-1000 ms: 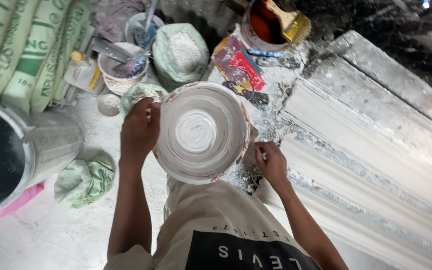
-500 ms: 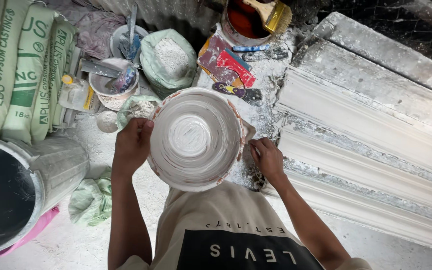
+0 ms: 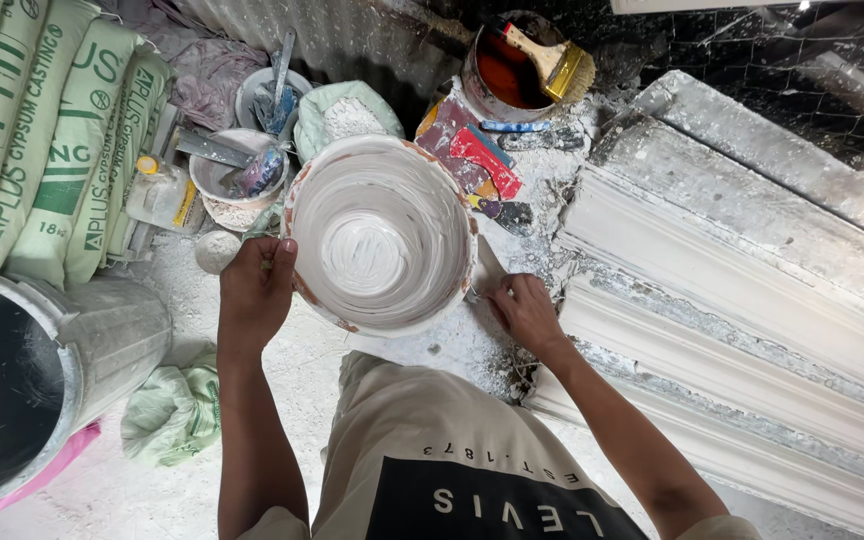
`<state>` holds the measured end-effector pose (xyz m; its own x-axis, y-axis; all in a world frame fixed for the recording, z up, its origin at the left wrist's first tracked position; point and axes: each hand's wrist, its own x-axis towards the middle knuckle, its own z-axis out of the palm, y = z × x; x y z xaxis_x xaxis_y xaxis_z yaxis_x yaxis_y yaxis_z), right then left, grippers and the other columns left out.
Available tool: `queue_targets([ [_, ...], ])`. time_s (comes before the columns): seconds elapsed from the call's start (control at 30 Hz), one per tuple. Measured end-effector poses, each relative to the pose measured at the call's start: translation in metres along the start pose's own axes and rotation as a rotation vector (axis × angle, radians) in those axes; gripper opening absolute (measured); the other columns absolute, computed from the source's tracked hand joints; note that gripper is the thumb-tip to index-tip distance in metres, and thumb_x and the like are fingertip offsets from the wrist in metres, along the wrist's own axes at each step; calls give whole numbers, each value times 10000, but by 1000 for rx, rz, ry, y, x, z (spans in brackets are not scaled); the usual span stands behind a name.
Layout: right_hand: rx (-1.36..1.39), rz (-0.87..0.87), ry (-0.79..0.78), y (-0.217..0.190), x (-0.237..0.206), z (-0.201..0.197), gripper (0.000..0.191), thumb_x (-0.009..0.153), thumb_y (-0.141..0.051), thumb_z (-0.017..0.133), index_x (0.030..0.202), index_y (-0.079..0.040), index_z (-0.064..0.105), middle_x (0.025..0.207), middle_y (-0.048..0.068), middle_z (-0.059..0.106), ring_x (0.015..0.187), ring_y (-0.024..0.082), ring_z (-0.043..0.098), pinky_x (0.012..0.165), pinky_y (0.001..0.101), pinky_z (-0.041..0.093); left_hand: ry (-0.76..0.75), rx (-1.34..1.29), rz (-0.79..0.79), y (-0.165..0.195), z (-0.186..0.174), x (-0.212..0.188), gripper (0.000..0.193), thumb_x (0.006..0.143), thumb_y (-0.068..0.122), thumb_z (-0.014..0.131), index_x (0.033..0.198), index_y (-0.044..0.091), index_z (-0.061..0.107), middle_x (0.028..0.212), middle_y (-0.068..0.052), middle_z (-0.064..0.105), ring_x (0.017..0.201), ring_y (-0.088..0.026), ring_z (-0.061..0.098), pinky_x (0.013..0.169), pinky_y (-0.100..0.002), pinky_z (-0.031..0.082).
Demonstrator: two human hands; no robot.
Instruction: The person pours white plaster slurry from a bucket onto a long cornice mold on a work table, tilting the bucket to spread the slurry along the mold. They then use a red plastic scraper to level the plaster along the mold, wipe residue with a cloth, scrub their hands clean at a water tap, and finally scoop plaster from the bucket with a small container.
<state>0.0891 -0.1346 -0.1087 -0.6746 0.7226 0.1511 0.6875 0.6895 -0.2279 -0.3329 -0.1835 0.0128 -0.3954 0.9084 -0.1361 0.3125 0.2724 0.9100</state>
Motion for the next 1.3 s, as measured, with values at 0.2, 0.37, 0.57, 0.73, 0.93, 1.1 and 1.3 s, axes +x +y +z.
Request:
queue_targets([
  [0.2, 218, 141, -32, -1, 29, -33, 116, 934, -162, 704, 982, -58, 719, 998, 130, 557, 983, 286, 499, 888, 411, 441, 42, -119, -22, -13, 5, -1, 373, 1050, 318, 638, 1027, -54, 630, 792, -72, 684, 634, -73, 579, 567, -259, 488],
  [0.37, 314, 144, -274, 8, 36, -114, 180, 936, -199, 697, 981, -27, 721, 967, 115, 558, 973, 269, 501, 891, 391, 447, 63, -105, -47, -13, 7, -6, 380, 1042, 333, 640, 1019, -46, 642, 804, -77, 701, 639, -81, 604, 579, -265, 511],
  [0.57, 339, 114, -300, -16, 60, -235, 189, 894, -220, 712, 968, -52, 759, 927, 71, 571, 959, 231, 513, 855, 379, 465, 52, -28, -14, -3, 13, -8, 357, 1033, 314, 646, 1016, -42, 648, 801, -117, 711, 607, -131, 646, 572, -308, 519],
  [0.73, 360, -36, -99, -42, 105, -233, 182, 928, -215, 713, 1008, -59, 760, 984, 84, 563, 1035, 249, 507, 930, 369, 458, 58, 4, 17, 4, 23, -9, 352, 1024, 308, 650, 1023, -44, 646, 854, -137, 726, 613, -175, 679, 578, -334, 533],
  [0.93, 410, -98, -85, -69, 172, -142, 141, 937, -182, 709, 988, -54, 740, 1027, 99, 587, 1057, 264, 529, 936, 383, 472, 79, 13, 6, 5, 30, -14, 376, 1010, 333, 649, 1025, -43, 650, 858, -143, 731, 635, -189, 698, 596, -347, 540],
  [1.1, 325, -102, -174, -94, 201, -79, 116, 907, -183, 723, 908, -68, 725, 967, 95, 576, 969, 284, 554, 860, 427, 487, 77, -15, -4, 2, 30, -20, 376, 1010, 340, 644, 1010, -36, 646, 860, -138, 729, 628, -189, 688, 599, -346, 540],
  [1.3, 67, -241, -69, -107, 194, -38, 110, 846, -181, 719, 889, -81, 706, 1001, 101, 583, 1000, 299, 572, 860, 420, 479, 73, -9, -68, -4, 31, -27, 379, 1008, 346, 653, 988, -33, 649, 812, -138, 716, 634, -185, 675, 602, -337, 531],
])
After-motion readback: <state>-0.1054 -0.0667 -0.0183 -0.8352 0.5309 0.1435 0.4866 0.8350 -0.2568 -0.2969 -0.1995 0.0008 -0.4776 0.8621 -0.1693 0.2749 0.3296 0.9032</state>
